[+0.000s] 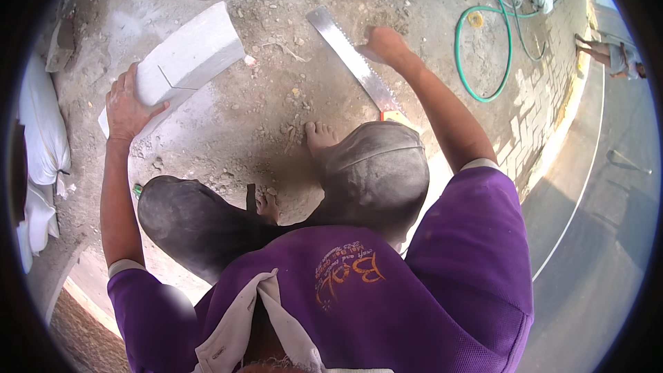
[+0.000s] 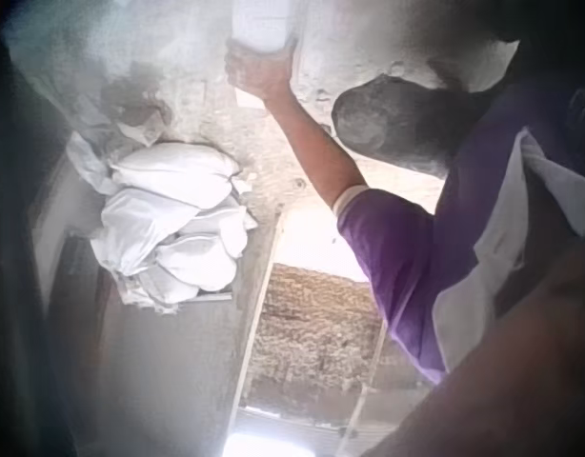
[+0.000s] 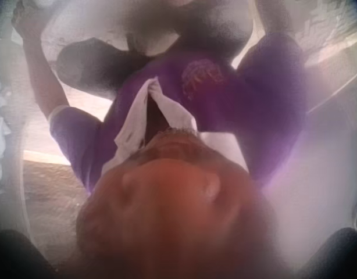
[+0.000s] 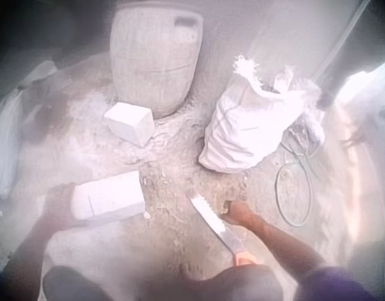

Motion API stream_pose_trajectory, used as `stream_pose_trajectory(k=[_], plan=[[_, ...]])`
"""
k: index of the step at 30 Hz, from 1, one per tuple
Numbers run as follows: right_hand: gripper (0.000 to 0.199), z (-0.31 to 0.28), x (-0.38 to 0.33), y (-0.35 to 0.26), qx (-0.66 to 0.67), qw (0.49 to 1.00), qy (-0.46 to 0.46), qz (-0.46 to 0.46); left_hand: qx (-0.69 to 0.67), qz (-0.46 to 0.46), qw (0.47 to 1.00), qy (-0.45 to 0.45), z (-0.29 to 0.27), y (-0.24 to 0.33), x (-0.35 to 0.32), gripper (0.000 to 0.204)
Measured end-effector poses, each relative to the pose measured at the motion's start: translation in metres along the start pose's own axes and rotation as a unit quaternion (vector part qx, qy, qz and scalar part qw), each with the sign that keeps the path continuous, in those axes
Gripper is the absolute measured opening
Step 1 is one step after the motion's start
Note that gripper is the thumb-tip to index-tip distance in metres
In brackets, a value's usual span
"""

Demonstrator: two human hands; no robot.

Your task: The person measures a white rectangular block with a tape measure and then uses a hand saw to cut it into two pieces. The person is barefoot and works on a dusty ground surface surrounded by white sacks.

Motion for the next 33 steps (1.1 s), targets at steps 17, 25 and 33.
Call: stream_pose_trajectory(k=[17, 25, 33], plan=[[0.03, 0.298, -0.178, 0.047, -0.008, 0.991, 0.048, 0.124, 0.021, -0.046, 0.999, -0.009, 0.008, -0.006, -0.006, 0.112], [0.028, 0.315, -0.12, -0.076, 0.064, 0.988, 0.008, 0.137, -0.022, -0.071, 0.997, -0.029, 0.0, -0.005, 0.009, 0.113], [0.021, -0.07, -0.332, 0.052, 0.314, 0.918, 0.218, 0.101, -0.05, -0.087, 0.995, 0.017, 0.004, 0.004, -0.035, 0.11]])
Point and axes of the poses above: each hand's wrist, its own x-axis towards the middle knuckle, its own z-axis out of the palm, y = z × x, the point moved 8 cm from there along x, towards the middle knuckle, and after that the axes turned 15 degrees about -z, right-handed, at the moved point
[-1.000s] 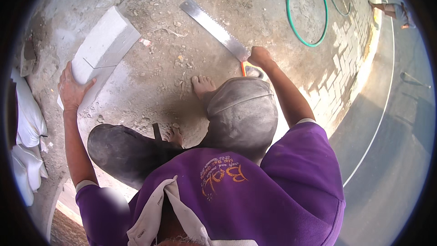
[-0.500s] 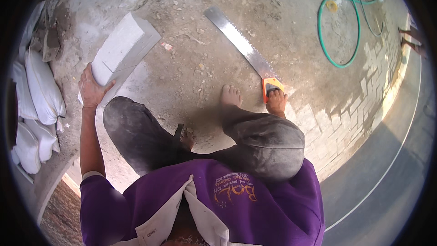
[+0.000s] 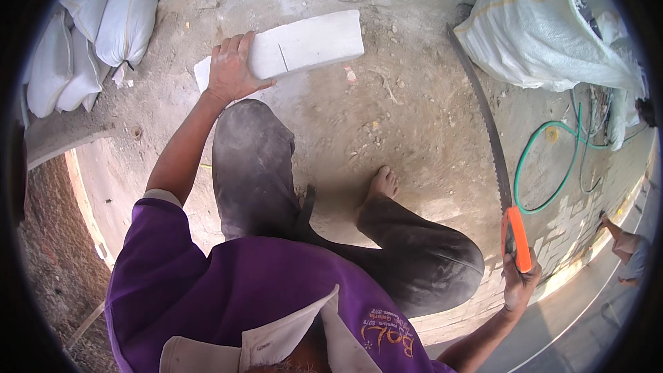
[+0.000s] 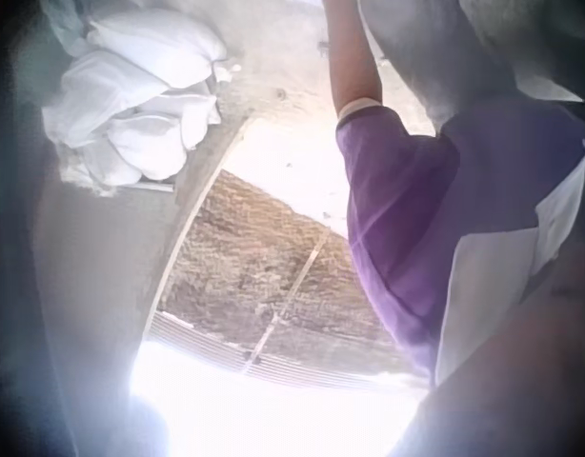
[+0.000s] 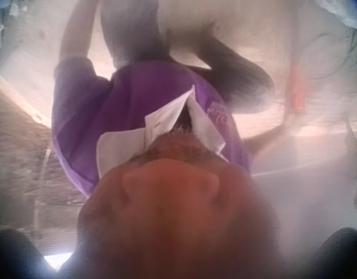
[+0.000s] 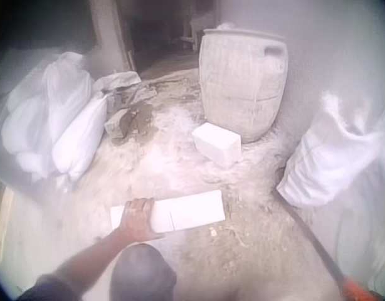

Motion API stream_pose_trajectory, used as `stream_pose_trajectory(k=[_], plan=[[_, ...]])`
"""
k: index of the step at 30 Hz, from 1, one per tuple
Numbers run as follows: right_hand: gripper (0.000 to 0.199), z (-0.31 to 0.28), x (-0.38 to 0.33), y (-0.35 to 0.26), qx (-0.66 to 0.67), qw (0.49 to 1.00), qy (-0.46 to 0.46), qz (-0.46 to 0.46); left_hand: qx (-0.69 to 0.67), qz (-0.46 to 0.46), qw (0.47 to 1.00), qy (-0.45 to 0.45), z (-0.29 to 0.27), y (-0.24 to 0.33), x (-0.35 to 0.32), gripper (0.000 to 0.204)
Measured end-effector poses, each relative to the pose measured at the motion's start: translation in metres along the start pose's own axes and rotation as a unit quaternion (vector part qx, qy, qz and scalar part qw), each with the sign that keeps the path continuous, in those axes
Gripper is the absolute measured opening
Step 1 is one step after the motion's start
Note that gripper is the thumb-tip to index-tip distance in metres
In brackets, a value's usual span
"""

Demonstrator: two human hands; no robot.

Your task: The person measures a white rectangular block with a tape measure and then uses a hand saw to cut it into two pieces. The person is barefoot and works on a dusty ground surface surrounded by white sacks.

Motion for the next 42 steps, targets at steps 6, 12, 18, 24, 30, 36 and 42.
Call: stream_pose_trajectory(k=[6, 12, 18, 24, 30, 36, 42], plan=[[0.027, 0.035, -0.02, -0.159, 0.216, 0.97, 0.055, -0.1, -0.002, -0.015, 1.0, -0.008, -0.001, -0.019, 0.019, 0.113], [0.047, 0.197, -0.009, -0.236, 0.287, 0.948, 0.037, -0.135, -0.009, -0.017, 0.999, -0.033, -0.003, -0.006, 0.021, 0.113], [0.057, 0.274, -0.009, -0.256, 0.325, 0.933, -0.039, -0.147, -0.057, 0.039, 0.993, 0.09, 0.007, -0.008, 0.001, 0.109], [0.056, 0.289, -0.024, -0.26, 0.258, 0.939, -0.018, -0.225, 0.005, 0.063, 0.998, 0.004, 0.003, 0.004, 0.004, 0.118], [0.056, 0.291, -0.031, -0.266, 0.241, 0.949, -0.041, -0.199, -0.08, 0.132, 0.985, 0.073, 0.001, 0.006, 0.004, 0.108], [0.054, 0.292, -0.04, -0.267, 0.233, 0.95, -0.043, -0.203, -0.071, 0.132, 0.988, 0.021, 0.01, 0.004, 0.009, 0.104], [0.053, 0.286, -0.046, -0.271, 0.196, 0.957, -0.042, -0.209, -0.081, 0.12, 0.989, -0.006, 0.008, 0.006, 0.012, 0.099]])
Point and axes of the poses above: each hand's wrist, its own x-axis towards the middle knuckle, its own z-axis out of the palm, y = z × x, the point moved 8 cm from there along x, towards the middle knuckle, and after that the axes turned 15 degrees about -z, right-handed, at the moved point
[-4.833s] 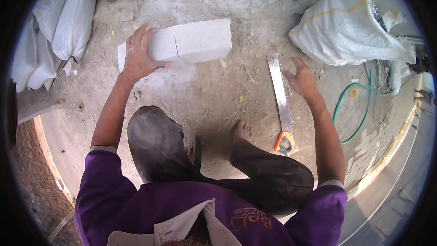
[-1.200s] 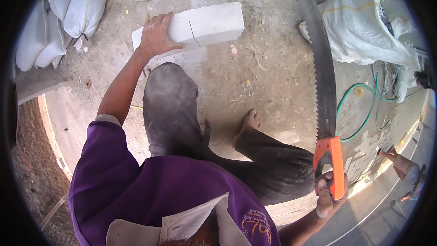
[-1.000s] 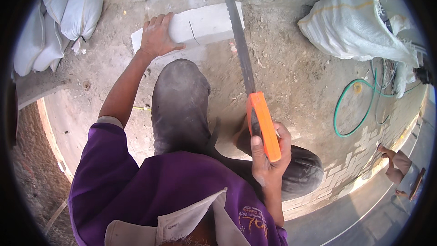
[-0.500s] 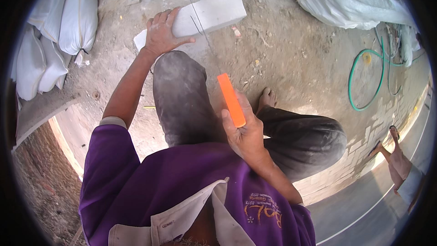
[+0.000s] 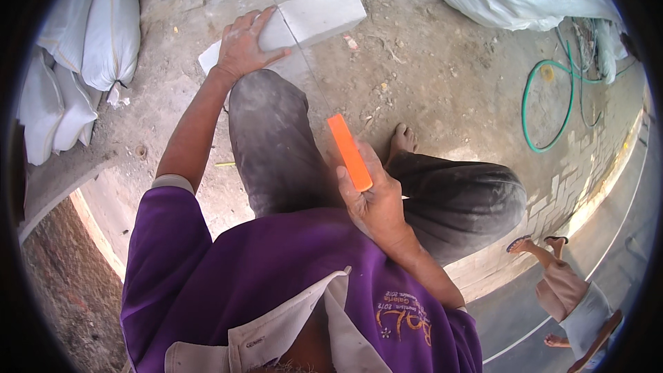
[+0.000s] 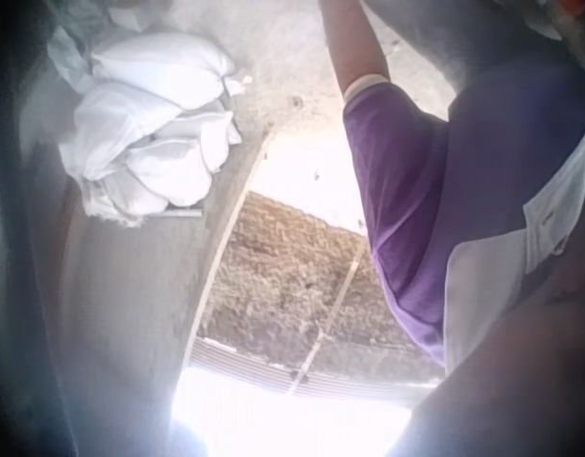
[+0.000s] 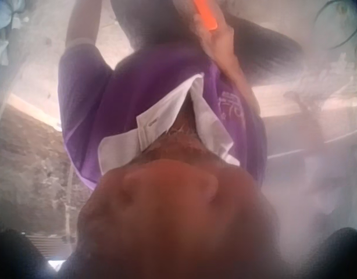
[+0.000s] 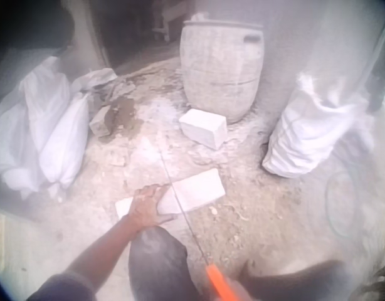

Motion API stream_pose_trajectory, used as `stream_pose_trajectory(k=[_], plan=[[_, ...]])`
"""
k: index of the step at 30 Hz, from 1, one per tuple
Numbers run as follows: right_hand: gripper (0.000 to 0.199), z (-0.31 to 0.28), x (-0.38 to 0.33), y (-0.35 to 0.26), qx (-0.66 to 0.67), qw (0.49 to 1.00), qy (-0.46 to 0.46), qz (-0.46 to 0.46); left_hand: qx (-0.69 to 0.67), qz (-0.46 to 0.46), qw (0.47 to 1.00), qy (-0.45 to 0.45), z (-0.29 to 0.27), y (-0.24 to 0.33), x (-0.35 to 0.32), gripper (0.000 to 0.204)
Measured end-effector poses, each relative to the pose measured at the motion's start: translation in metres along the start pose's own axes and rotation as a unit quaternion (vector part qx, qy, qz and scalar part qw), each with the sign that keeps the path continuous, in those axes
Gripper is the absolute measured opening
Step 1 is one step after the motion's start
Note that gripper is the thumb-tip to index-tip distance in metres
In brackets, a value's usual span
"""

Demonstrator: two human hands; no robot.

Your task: The person measures a white rectangular block with a tape measure and then uses a hand saw to cut it into two pieces. The person is barefoot and works on a dusty ground surface surrounded by white sacks.

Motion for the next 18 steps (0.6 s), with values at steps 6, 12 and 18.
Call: stream_pose_trajectory(k=[6, 12, 18], plan=[[0.053, -0.002, -0.004, -0.01, 0.002, 1.0, 0.005, 0.011, 0.014, -0.001, 1.0, -0.001, 0.0, 0.002, 0.0, 0.098], [0.051, -0.01, -0.011, -0.025, -0.029, 0.999, -0.008, 0.023, 0.026, 0.001, 0.999, 0.019, 0.0, 0.0, -0.001, 0.098], [0.048, 0.002, 0.007, -0.028, 0.007, 0.997, -0.014, 0.075, 0.01, 0.017, 0.999, 0.04, 0.002, 0.0, 0.0, 0.097]])
Point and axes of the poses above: each hand's wrist, its own x-axis towards the middle knuckle, its own z-axis out of the palm, y = z × x, the point moved 8 cm from there along x, towards the middle knuckle, and after that the axes turned 15 degrees about -z, right-handed, at the moved point
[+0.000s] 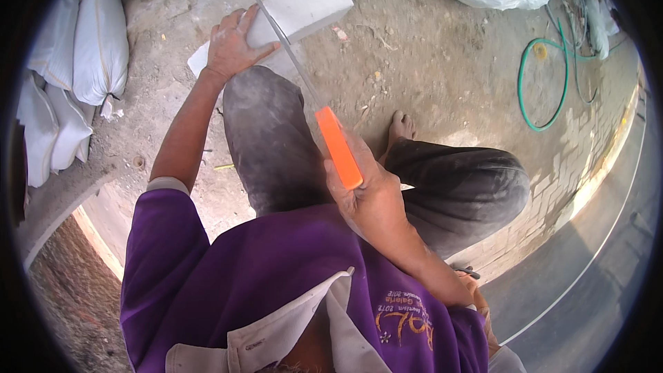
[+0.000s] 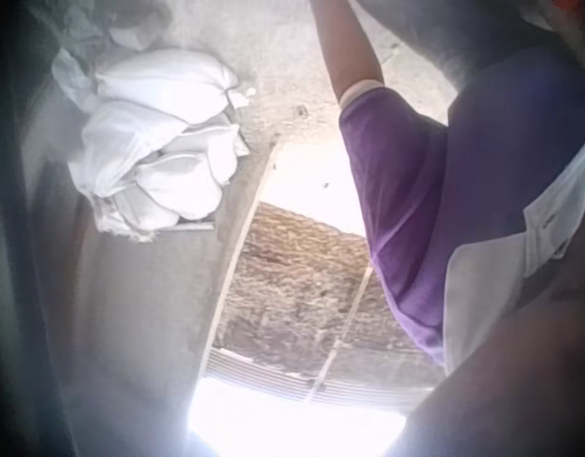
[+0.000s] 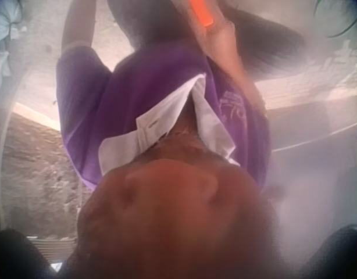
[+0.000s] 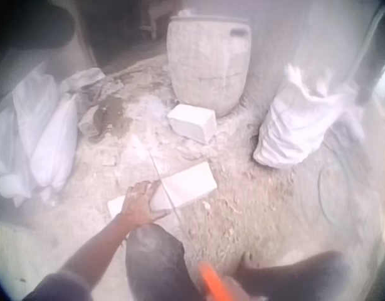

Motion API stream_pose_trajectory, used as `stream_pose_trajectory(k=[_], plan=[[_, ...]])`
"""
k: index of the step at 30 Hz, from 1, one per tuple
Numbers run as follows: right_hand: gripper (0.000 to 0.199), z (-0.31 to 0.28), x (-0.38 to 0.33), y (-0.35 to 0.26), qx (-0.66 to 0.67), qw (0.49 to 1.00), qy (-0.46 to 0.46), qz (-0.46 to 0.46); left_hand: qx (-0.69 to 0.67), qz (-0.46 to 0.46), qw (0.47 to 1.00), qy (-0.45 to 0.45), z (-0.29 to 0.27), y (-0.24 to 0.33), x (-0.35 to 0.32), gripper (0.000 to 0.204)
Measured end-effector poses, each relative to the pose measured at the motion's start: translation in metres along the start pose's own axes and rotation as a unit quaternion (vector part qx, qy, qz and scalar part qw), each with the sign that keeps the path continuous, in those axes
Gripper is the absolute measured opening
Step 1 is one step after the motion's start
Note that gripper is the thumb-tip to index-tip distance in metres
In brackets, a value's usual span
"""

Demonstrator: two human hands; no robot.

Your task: The person measures a white rectangular block with a tape measure and then uses a hand saw to cut it into two pieces. The person is barefoot and works on a dusty ground surface surrounded by white sacks.

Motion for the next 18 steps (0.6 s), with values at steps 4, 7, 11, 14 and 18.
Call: stream_pose_trajectory(k=[4, 7, 11, 14, 18], plan=[[0.04, 0.017, 0.032, 0.014, 0.027, 0.998, -0.025, 0.056, 0.008, -0.009, 1.0, -0.008, -0.001, 0.003, 0.001, 0.098], [0.035, 0.008, 0.009, 0.013, 0.056, 0.998, 0.013, 0.023, 0.022, -0.01, 1.0, -0.009, -0.005, 0.002, -0.002, 0.098], [0.035, -0.005, -0.024, 0.007, 0.084, 0.996, 0.039, -0.006, 0.004, -0.006, 1.0, 0.0, -0.001, -0.002, 0.001, 0.104], [0.036, 0.008, 0.023, 0.02, 0.021, 0.999, 0.011, 0.025, 0.0, -0.013, 1.0, 0.0, 0.006, -0.009, -0.002, 0.111], [0.032, 0.028, 0.096, 0.012, -0.037, 0.999, -0.011, -0.036, -0.006, -0.003, 1.0, -0.01, 0.002, -0.005, 0.004, 0.119]])
Point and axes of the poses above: each hand's wrist, its own x-axis towards the middle knuckle, its own z-axis out of the palm, y = z × x, the point moved 8 cm from there along x, towards the middle knuckle, and after that the axes turned 15 degrees about -z, right-handed, at the moved point
